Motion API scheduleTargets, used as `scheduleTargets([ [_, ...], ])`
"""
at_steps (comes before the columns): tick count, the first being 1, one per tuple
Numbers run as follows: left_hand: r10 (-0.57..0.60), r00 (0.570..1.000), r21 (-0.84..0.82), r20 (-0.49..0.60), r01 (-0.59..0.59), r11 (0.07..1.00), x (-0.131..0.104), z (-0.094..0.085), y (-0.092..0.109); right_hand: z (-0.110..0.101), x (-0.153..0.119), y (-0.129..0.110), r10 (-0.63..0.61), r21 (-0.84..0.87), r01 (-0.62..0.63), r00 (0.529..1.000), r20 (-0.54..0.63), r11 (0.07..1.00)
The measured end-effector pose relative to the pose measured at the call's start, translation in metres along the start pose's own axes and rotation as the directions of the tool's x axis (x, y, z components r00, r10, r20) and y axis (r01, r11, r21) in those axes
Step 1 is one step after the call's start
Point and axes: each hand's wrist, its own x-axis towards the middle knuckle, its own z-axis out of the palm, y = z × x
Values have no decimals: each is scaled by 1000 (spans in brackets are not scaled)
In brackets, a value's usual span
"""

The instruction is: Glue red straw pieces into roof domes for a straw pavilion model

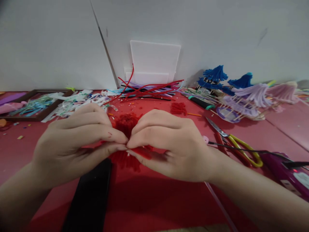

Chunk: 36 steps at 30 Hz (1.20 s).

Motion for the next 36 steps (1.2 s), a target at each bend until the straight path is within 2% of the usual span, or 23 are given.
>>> scheduleTargets([
  [4,49,998,35,36,-50,998,-1,1,-1,-3,0,1,-42,23,40,996,81,999],
  [10,146,987,56,73,-150,987,0,-2,3,-14,-1,3,-95,177,67,983,156,982],
  [14,162,983,34,81,-165,986,1,-4,5,-27,0,2,-102,206,45,956,274,977],
  [16,160,984,15,77,-162,987,1,-5,5,-31,0,2,-82,195,23,951,297,980],
  [17,155,986,6,67,-156,988,1,-5,5,-33,0,2,-66,178,15,958,280,984],
  [19,136,991,-5,16,-136,991,1,-8,1,-35,-2,2,-26,123,6,987,157,992],
  [22,-10,992,63,-126,18,998,-1,-12,-14,-41,-6,-1,13,-33,-16,997,-74,999],
  [24,-189,955,168,-227,229,959,-5,-15,-29,-45,-9,-7,30,-147,-39,997,-66,988],
  [26,-337,890,205,-307,408,890,-9,-15,-45,-47,-13,-16,62,-234,-57,998,11,971],
  [29,-587,749,35,-307,625,780,-13,-13,-65,-41,-17,-28,100,-319,-78,994,52,944],
  [31,-676,689,-33,-261,694,720,-14,-11,-73,-34,-19,-32,99,-358,-68,993,69,931],
  [36,-761,632,-26,-151,767,642,-10,-7,-75,-20,-18,-28,30,-391,33,988,155,920],
])
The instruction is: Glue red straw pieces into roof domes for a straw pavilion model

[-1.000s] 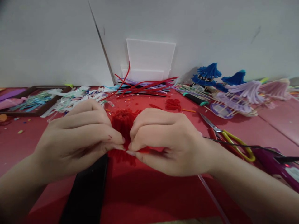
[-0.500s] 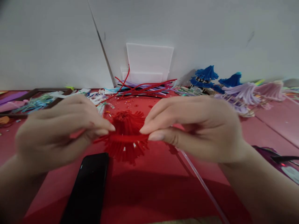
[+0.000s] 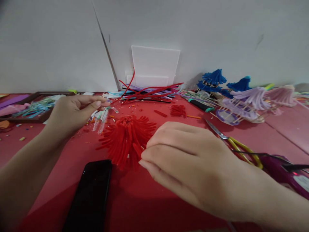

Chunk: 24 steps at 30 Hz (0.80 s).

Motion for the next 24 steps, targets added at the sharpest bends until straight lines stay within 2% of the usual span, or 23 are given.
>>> scheduleTargets([
  [5,5,1000,105,-9,-4,994,-2,2,3,1,5,1,30,-37,-31,999,-24,999],
  [10,38,999,117,18,-39,992,-4,3,1,1,6,-2,51,-69,-52,999,-16,996],
  [16,58,998,198,-3,-57,979,-6,3,1,4,3,-4,77,-52,-78,997,-21,996],
  [24,205,978,309,-25,-187,932,-6,3,3,7,4,-6,102,-1,-102,995,-6,995],
])
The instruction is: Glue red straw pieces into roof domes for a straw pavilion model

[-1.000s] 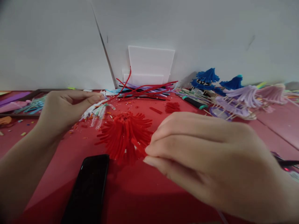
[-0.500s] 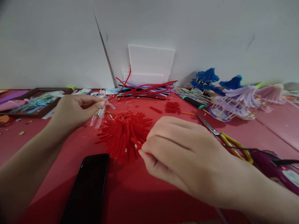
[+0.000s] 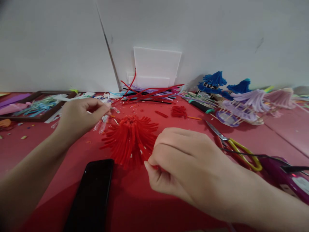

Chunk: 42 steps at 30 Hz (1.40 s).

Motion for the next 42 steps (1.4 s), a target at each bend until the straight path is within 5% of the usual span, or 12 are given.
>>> scheduleTargets([
  [6,56,997,77,56,-60,995,-1,5,-1,4,-1,-1,2,-12,-1,1000,3,1000],
  [11,230,971,-49,-72,-234,971,-2,11,2,6,-4,-1,-106,-32,107,993,55,994],
  [15,339,941,-276,-14,-329,903,-12,2,20,8,-8,-3,-162,-23,162,987,1,987],
  [20,474,879,-317,54,-435,843,-27,-13,46,13,-12,-6,-162,-126,157,986,-30,979],
  [25,457,886,-234,83,-428,873,-33,-11,55,19,-16,1,-140,-89,129,982,-127,988],
  [32,410,909,-275,67,-379,884,-32,-8,51,35,-19,18,-264,-134,237,934,-241,962],
  [42,393,914,-289,98,-352,890,-34,-9,51,34,-17,17,-126,85,145,972,-196,986],
])
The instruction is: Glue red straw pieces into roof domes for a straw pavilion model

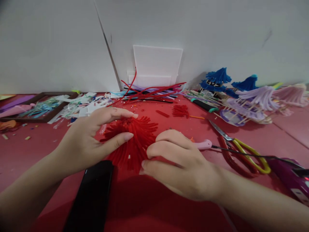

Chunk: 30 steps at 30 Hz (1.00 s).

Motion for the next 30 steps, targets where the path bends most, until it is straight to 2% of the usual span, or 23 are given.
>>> scheduleTargets([
  [7,14,1000,-14,-1,-15,1000,-1,0,1,4,-3,2,3,-7,-3,1000,-16,1000],
  [11,2,1000,-31,-24,-2,1000,-1,0,2,4,-4,8,-66,21,68,996,-66,997],
  [14,12,999,-40,-51,-14,999,-1,2,1,6,-3,15,-118,96,123,991,-60,988],
  [17,10,999,-24,-48,-11,1000,-1,3,1,8,-3,20,-164,75,169,984,-64,983],
  [20,5,1000,-15,-30,-6,1000,-1,3,1,9,-4,20,-133,62,138,988,-74,989],
  [24,2,1000,-19,-18,-3,1000,0,2,3,11,-5,18,-37,151,44,998,-50,988],
  [30,8,999,-57,-52,-11,998,-1,4,4,12,-4,19,-75,229,88,995,-65,969],
])
